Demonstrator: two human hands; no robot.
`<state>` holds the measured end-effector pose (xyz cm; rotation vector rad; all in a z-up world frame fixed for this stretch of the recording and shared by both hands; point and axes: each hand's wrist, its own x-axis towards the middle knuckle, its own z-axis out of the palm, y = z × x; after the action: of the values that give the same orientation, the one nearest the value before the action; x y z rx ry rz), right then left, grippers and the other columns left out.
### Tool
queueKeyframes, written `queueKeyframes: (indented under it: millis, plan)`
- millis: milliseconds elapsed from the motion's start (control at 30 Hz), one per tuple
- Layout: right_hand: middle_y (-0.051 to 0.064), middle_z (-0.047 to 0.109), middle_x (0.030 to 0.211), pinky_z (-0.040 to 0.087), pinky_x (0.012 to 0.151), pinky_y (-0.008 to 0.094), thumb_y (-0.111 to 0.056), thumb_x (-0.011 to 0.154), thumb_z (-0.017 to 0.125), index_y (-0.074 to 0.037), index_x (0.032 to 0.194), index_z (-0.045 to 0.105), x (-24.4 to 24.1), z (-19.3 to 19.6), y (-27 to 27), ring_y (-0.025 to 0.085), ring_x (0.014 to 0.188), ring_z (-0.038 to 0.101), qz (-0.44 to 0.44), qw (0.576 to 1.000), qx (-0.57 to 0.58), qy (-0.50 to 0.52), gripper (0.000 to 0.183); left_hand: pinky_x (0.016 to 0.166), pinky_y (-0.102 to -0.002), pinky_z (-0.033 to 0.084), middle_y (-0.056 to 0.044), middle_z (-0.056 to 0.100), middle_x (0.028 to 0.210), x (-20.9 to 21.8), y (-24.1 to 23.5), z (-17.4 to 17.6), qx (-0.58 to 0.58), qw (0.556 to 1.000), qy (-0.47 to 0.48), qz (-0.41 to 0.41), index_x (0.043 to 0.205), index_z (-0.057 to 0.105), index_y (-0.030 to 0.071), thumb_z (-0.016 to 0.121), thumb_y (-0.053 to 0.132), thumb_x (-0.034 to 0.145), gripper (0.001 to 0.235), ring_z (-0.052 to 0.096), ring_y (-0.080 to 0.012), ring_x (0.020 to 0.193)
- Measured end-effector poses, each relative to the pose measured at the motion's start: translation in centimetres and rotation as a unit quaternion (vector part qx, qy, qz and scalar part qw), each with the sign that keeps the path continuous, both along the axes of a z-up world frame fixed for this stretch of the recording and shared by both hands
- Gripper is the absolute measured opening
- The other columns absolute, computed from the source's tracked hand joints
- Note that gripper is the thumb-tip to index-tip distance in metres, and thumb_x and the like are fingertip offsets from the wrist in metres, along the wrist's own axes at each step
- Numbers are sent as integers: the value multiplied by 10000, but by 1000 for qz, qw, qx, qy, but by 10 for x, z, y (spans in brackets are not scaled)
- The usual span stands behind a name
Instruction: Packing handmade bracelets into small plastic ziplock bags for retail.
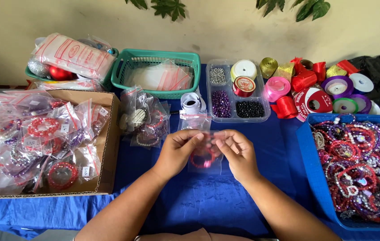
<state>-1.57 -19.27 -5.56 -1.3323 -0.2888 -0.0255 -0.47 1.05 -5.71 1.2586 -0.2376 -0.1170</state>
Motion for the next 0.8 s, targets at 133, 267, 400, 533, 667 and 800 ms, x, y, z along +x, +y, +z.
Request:
queueKeyframes:
  millis: [133,267,400,533,667,800]
  plan:
    - [85,741,944,582,690,282,-92,1004,643,14,1101,674,7,-16,-4,129,789,709,-29,999,-29,11,147,778,-284,623,-73,785,992,-3,-4,12,7,998,51,-38,1148,734,2,629,179,998,255,751,-116,882]
    - [90,741,937,579,675,284,-94,1002,659,13,1091,684,8,-19,-5,133,761,692,-51,998,-3,31,142,798,-275,606,-59,759,944,-2,-5,3,17,1000,14,-1,1083,709,-19,682,126,984,178,720,-105,869]
    - [84,734,959,575,689,277,-82,984,673,13,1115,682,6,-14,-3,127,787,693,-25,999,5,22,161,783,-269,607,-57,771,931,-3,-7,2,32,999,8,3,1067,723,-21,681,127,985,174,724,-101,853]
    - [85,738,953,578,678,284,-78,987,679,27,1098,702,7,-18,-3,129,773,687,-37,999,-12,24,154,779,-269,588,-66,770,950,-5,-6,5,54,998,-22,30,1082,736,-34,709,105,979,176,699,-100,861]
    - [81,748,944,575,696,273,-76,984,678,16,1109,703,8,-18,-5,126,770,690,-48,998,15,35,157,784,-274,610,-60,783,968,-5,-6,14,45,998,14,35,1078,731,-16,677,127,978,183,736,-108,863]
    - [60,744,961,568,700,254,-46,952,712,16,1103,706,7,-18,-2,104,788,685,-33,999,3,25,163,786,-285,634,-63,783,957,-5,-8,10,-1,998,46,32,1039,722,-7,670,129,963,164,759,-120,851]
